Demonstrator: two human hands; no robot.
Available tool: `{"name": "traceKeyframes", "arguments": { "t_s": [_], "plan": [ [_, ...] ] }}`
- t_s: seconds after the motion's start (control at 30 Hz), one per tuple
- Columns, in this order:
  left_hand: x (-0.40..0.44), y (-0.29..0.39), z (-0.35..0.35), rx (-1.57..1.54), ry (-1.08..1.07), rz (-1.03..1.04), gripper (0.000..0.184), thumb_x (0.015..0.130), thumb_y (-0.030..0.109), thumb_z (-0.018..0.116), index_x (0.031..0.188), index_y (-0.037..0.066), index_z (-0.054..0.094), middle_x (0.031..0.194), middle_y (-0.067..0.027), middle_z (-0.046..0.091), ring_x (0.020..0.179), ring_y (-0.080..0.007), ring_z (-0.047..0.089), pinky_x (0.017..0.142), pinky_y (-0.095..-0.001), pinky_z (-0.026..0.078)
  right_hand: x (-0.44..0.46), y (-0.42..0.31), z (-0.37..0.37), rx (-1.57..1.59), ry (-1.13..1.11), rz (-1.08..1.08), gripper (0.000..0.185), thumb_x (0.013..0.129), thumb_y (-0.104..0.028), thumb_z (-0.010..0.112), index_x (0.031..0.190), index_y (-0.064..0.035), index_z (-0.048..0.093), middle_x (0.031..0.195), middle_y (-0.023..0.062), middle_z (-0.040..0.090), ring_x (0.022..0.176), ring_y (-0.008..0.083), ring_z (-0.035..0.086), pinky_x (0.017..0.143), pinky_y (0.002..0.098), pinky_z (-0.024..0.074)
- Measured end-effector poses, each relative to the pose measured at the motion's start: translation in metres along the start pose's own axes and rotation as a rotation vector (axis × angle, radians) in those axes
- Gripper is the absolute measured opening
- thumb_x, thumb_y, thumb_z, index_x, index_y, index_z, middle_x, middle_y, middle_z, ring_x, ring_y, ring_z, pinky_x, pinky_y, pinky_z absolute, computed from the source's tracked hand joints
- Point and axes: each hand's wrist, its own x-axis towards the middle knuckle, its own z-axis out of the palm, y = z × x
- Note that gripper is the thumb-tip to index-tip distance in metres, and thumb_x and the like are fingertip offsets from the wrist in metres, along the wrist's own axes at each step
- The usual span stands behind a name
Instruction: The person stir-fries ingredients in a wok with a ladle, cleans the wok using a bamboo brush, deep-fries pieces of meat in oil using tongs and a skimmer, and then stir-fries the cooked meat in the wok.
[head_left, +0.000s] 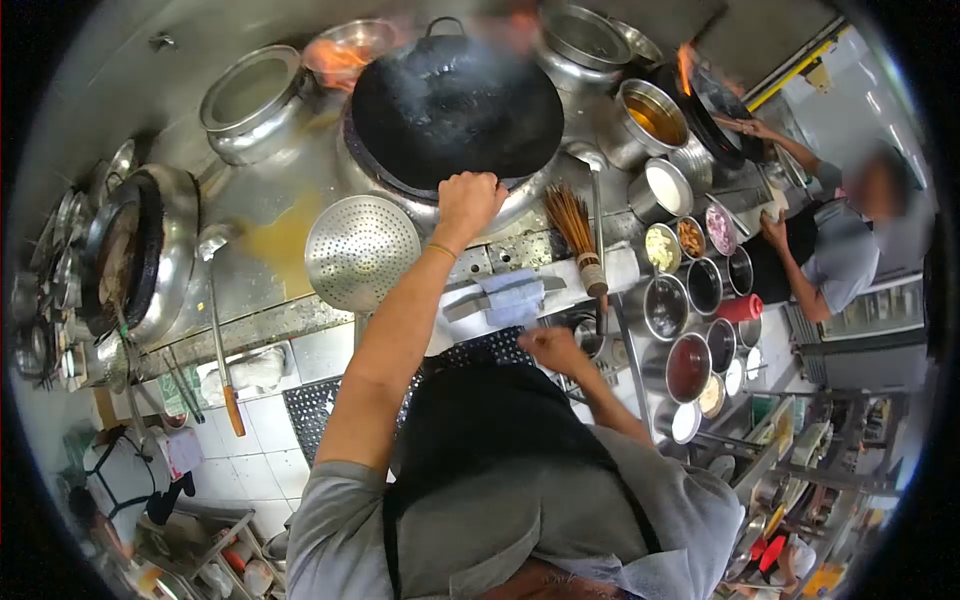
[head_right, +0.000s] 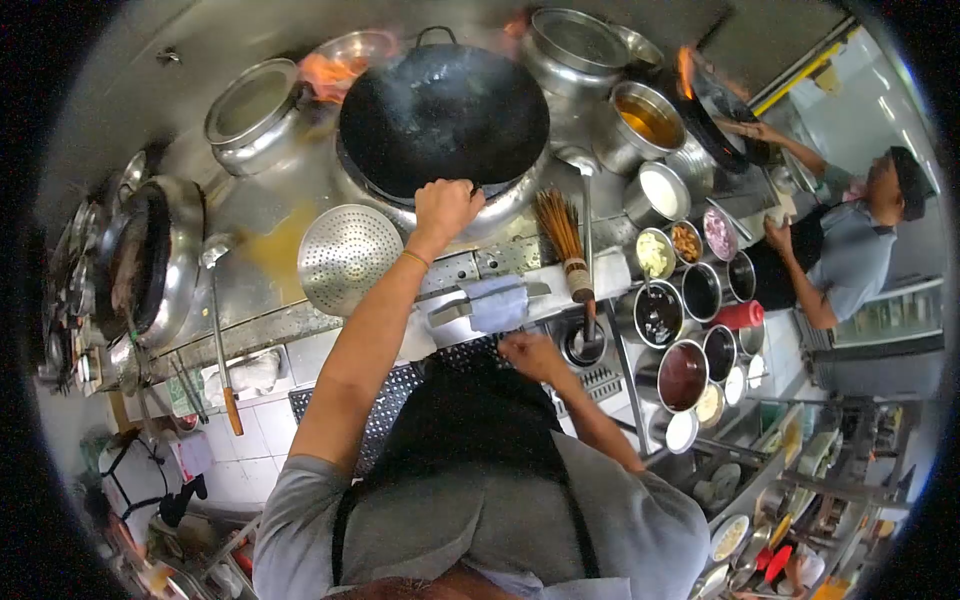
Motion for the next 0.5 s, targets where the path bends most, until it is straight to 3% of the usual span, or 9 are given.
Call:
{"name": "traceKeyframes", "arguments": {
  "t_s": [0.07, 0.17, 0.2, 0.23, 0.27, 0.33, 0.37, 0.4, 0.5],
  "plan": [
    [0.001, 0.0, 0.005, 0.025, 0.011, 0.006, 0.026, 0.08, 0.032, 0.06, 0.073, 0.009, 0.07, 0.072, -0.0171, 0.067, 0.069, -0.0349, 0.066, 0.063, -0.0468, 0.052, 0.002, 0.026, 0.03, 0.052, -0.137, -0.017, 0.03, 0.085, -0.031, 0.062, 0.092, -0.0026, 0.068, 0.076, 0.0216, 0.066, 0.066, 0.0321, 0.066, 0.062, 0.0399, 0.0515],
    [0.001, -0.003, 0.014, 0.043, 0.041, 0.012, 0.027, 0.08, 0.033, 0.059, 0.073, 0.009, 0.069, 0.071, -0.017, 0.067, 0.068, -0.0352, 0.066, 0.061, -0.0474, 0.052, 0.034, 0.102, 0.08, -0.1, -0.327, 0.092, 0.036, 0.087, -0.037, 0.056, 0.097, -0.003, 0.066, 0.085, 0.0193, 0.066, 0.071, 0.0242, 0.066, 0.067, 0.0379, 0.0525],
    [0.0, 0.0, 0.01, 0.025, -0.064, -0.04, 0.024, 0.078, 0.031, 0.063, 0.083, 0.007, 0.068, 0.082, -0.0168, 0.067, 0.078, -0.0341, 0.066, 0.069, -0.0468, 0.051, 0.043, 0.114, 0.085, 0.005, -0.329, 0.313, 0.036, 0.085, -0.038, 0.057, 0.095, -0.0043, 0.066, 0.082, 0.017, 0.066, 0.07, 0.0225, 0.066, 0.065, 0.0383, 0.0523],
    [-0.001, 0.002, 0.006, 0.047, -0.047, -0.066, 0.024, 0.078, 0.031, 0.063, 0.083, 0.007, 0.068, 0.082, -0.0168, 0.067, 0.078, -0.0341, 0.066, 0.069, -0.0468, 0.051, 0.056, 0.126, 0.089, 0.107, -0.33, 0.53, 0.037, 0.084, -0.04, 0.059, 0.093, -0.0056, 0.067, 0.079, 0.0147, 0.066, 0.069, 0.0209, 0.065, 0.062, 0.0386, 0.0522],
    [-0.007, 0.003, 0.003, 0.036, 0.0, -0.012, 0.027, 0.078, 0.029, 0.064, 0.092, 0.006, 0.065, 0.093, -0.0177, 0.064, 0.09, -0.0347, 0.062, 0.077, -0.0454, 0.048, 0.067, 0.16, 0.106, 0.098, -0.351, 0.496, 0.037, 0.084, -0.04, 0.059, 0.093, -0.0056, 0.067, 0.079, 0.0147, 0.066, 0.069, 0.0209, 0.065, 0.062, 0.0386, 0.0522],
    [-0.03, 0.009, -0.007, -0.067, 0.086, 0.047, 0.039, 0.078, 0.024, 0.067, 0.109, 0.004, 0.057, 0.113, -0.0182, 0.056, 0.109, -0.0355, 0.051, 0.091, -0.0435, 0.042, 0.088, 0.225, 0.141, 0.622, -0.2, 0.508, 0.025, 0.085, -0.032, 0.063, 0.084, -0.0077, 0.062, 0.06, 0.0061, 0.056, 0.051, 0.0197, 0.055, 0.043, 0.035, 0.0479],
    [-0.046, 0.012, -0.019, -0.154, 0.137, 0.054, 0.047, 0.077, 0.02, 0.068, 0.117, 0.002, 0.052, 0.12, -0.0178, 0.05, 0.116, -0.0357, 0.045, 0.097, -0.043, 0.037, 0.095, 0.192, 0.128, 0.561, -0.09, 0.733, 0.026, 0.083, -0.026, 0.066, 0.097, -0.0057, 0.06, 0.077, 0.0111, 0.061, 0.059, 0.0206, 0.059, 0.048, 0.0359, 0.0513],
    [-0.064, 0.012, -0.028, -0.189, 0.249, 0.066, 0.049, 0.078, 0.018, 0.068, 0.12, 0.002, 0.049, 0.122, -0.0183, 0.048, 0.118, -0.0363, 0.043, 0.098, -0.0433, 0.036, 0.102, 0.281, 0.175, 0.961, -0.071, 0.494, 0.036, 0.084, -0.026, 0.067, 0.111, -0.0069, 0.054, 0.094, 0.0161, 0.061, 0.068, 0.023, 0.062, 0.053, 0.0375, 0.0534],
    [-0.135, -0.012, -0.072, -0.156, 0.54, -0.062, 0.046, 0.078, 0.008, 0.066, 0.121, 0.0, 0.05, 0.118, -0.0195, 0.051, 0.115, -0.037, 0.046, 0.098, -0.0432, 0.036, 0.131, 0.33, 0.194, 1.096, -0.214, 0.509, 0.038, 0.089, -0.034, 0.056, 0.116, -0.0088, 0.048, 0.105, 0.0136, 0.056, 0.086, 0.033, 0.059, 0.06, 0.0493, 0.0523]
  ]
}}
